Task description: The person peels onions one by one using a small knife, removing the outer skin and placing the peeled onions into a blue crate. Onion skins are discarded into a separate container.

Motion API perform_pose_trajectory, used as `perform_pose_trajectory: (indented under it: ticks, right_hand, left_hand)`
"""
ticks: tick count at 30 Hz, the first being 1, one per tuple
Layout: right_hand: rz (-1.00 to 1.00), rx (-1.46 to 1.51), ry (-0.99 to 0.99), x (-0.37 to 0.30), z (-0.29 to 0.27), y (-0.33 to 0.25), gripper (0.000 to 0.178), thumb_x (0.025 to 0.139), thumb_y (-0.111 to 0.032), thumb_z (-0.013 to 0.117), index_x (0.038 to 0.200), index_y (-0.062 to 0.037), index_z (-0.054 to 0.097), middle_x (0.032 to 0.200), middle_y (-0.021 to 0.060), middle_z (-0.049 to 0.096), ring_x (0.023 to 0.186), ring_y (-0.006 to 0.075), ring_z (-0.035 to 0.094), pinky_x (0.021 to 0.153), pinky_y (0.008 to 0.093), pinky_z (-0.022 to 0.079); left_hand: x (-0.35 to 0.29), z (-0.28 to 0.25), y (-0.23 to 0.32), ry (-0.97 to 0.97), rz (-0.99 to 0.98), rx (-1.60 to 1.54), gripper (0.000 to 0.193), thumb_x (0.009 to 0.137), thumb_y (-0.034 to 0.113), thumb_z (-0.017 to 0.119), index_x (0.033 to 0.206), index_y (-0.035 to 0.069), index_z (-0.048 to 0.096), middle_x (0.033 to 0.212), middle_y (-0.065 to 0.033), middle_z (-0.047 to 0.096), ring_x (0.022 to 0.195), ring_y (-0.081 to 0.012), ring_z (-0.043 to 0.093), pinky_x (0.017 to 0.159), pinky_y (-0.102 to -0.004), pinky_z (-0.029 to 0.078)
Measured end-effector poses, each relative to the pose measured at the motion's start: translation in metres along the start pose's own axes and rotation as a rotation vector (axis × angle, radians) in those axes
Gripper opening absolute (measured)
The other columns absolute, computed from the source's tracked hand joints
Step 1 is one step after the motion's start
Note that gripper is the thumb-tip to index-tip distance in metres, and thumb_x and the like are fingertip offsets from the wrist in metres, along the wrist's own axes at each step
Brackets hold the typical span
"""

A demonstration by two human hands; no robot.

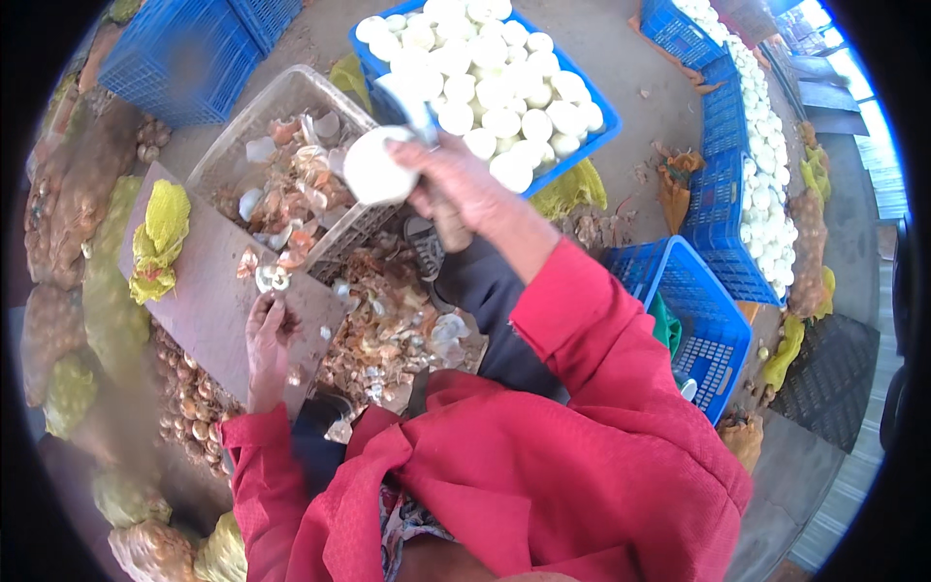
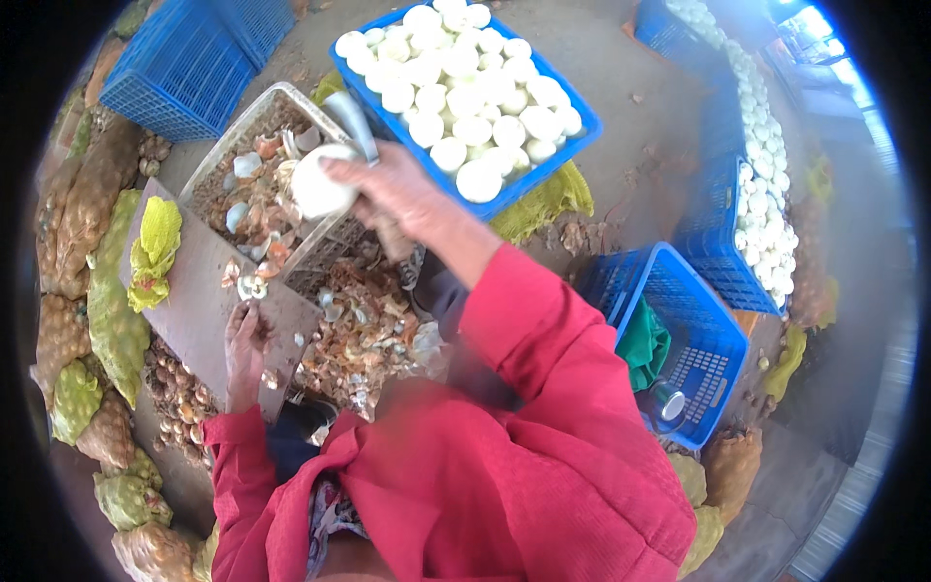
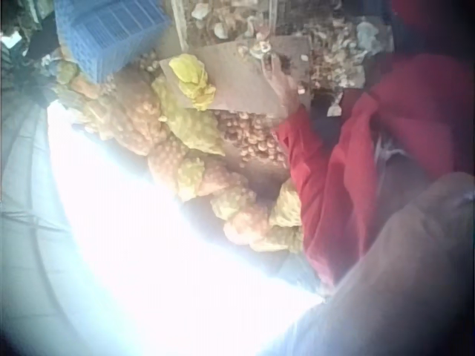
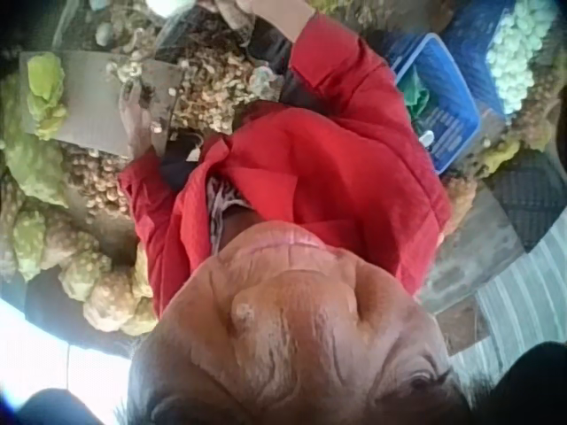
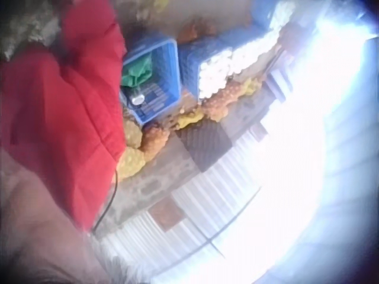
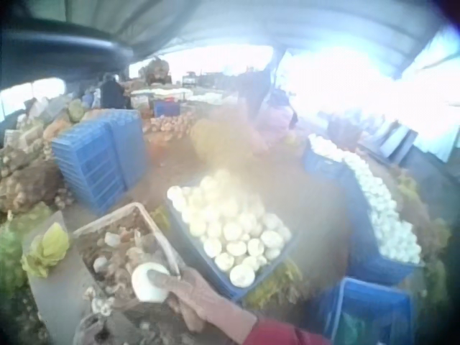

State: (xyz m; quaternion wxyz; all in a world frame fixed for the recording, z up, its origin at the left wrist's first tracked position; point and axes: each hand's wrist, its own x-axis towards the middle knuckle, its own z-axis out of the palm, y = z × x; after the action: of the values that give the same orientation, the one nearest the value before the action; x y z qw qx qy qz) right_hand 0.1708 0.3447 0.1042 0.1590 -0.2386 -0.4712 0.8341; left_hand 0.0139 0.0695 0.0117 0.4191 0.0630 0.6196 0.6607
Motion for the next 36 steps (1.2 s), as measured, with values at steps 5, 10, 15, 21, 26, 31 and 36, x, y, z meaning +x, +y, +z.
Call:
perform_pose_trajectory:
  ticks: [5,10,15,21,26,31,36]
  right_hand:
    - [-0.162,-0.366,0.494,0.045,-0.126,-0.045,0.043,0.07,-0.039,0.07,0.086,-0.0007,0.056,0.062,0.0037,0.055,0.044,0.0085,0.047,0.037,0.0216,0.037]
    - [-0.225,-0.533,0.724,0.092,-0.201,-0.079,0.047,0.066,-0.041,0.071,0.084,0.0004,0.058,0.061,0.0044,0.054,0.045,0.01,0.05,0.041,0.0245,0.043]
    - [-0.191,-0.759,0.836,0.143,-0.231,-0.094,0.049,0.068,-0.042,0.069,0.087,0.0024,0.058,0.062,0.0051,0.054,0.045,0.0099,0.049,0.042,0.0259,0.043]
    - [0.045,-1.123,0.828,0.158,-0.246,-0.089,0.041,0.075,-0.043,0.06,0.096,-0.008,0.061,0.066,0.0055,0.058,0.054,0.0128,0.056,0.048,0.0265,0.047]
    - [0.033,-1.369,0.783,0.159,-0.26,-0.085,0.037,0.075,-0.045,0.054,0.09,-0.0131,0.064,0.065,0.005,0.061,0.063,0.0152,0.061,0.058,0.0298,0.048]
    - [0.061,-1.25,0.848,0.15,-0.262,-0.088,0.037,0.078,-0.039,0.053,0.095,-0.0072,0.06,0.071,0.0039,0.057,0.059,0.014,0.052,0.057,0.0303,0.044]
    - [-0.219,-0.984,0.456,0.088,-0.159,-0.071,0.033,0.082,-0.027,0.053,0.106,-0.004,0.058,0.082,0.0034,0.059,0.053,0.0049,0.042,0.046,0.0199,0.035]
  left_hand:
    - [0.006,-0.007,-0.005,0.054,0.02,0.06,0.013,0.086,0.015,0.053,0.097,0.007,0.051,0.075,-0.0009,0.053,0.066,-0.009,0.052,0.058,-0.0206,0.043]
    - [0.007,-0.011,-0.009,0.08,0.018,0.12,0.016,0.086,0.016,0.053,0.1,0.008,0.052,0.08,-0.0006,0.055,0.07,-0.0078,0.052,0.061,-0.0192,0.041]
    - [0.01,-0.013,-0.007,0.126,0.006,0.085,0.014,0.086,0.015,0.052,0.099,0.008,0.052,0.08,-0.0002,0.055,0.07,-0.0076,0.052,0.061,-0.0189,0.04]
    - [0.009,-0.011,-0.005,0.133,0.014,0.088,0.014,0.087,0.015,0.053,0.099,0.008,0.052,0.079,-0.0003,0.055,0.067,-0.0078,0.052,0.059,-0.0189,0.041]
    - [0.005,-0.009,-0.006,0.161,0.044,0.114,0.016,0.087,0.014,0.052,0.1,0.006,0.052,0.08,-0.0016,0.054,0.068,-0.0081,0.052,0.06,-0.0202,0.043]
    - [-0.003,-0.023,-0.002,0.201,0.069,0.09,0.015,0.087,0.01,0.048,0.1,0.003,0.052,0.081,-0.0007,0.052,0.072,-0.0086,0.051,0.064,-0.0235,0.045]
    - [-0.011,-0.046,0.033,0.299,0.362,0.332,0.021,0.085,0.015,0.053,0.1,0.0,0.055,0.088,-0.0026,0.056,0.079,-0.0099,0.052,0.071,-0.0241,0.043]
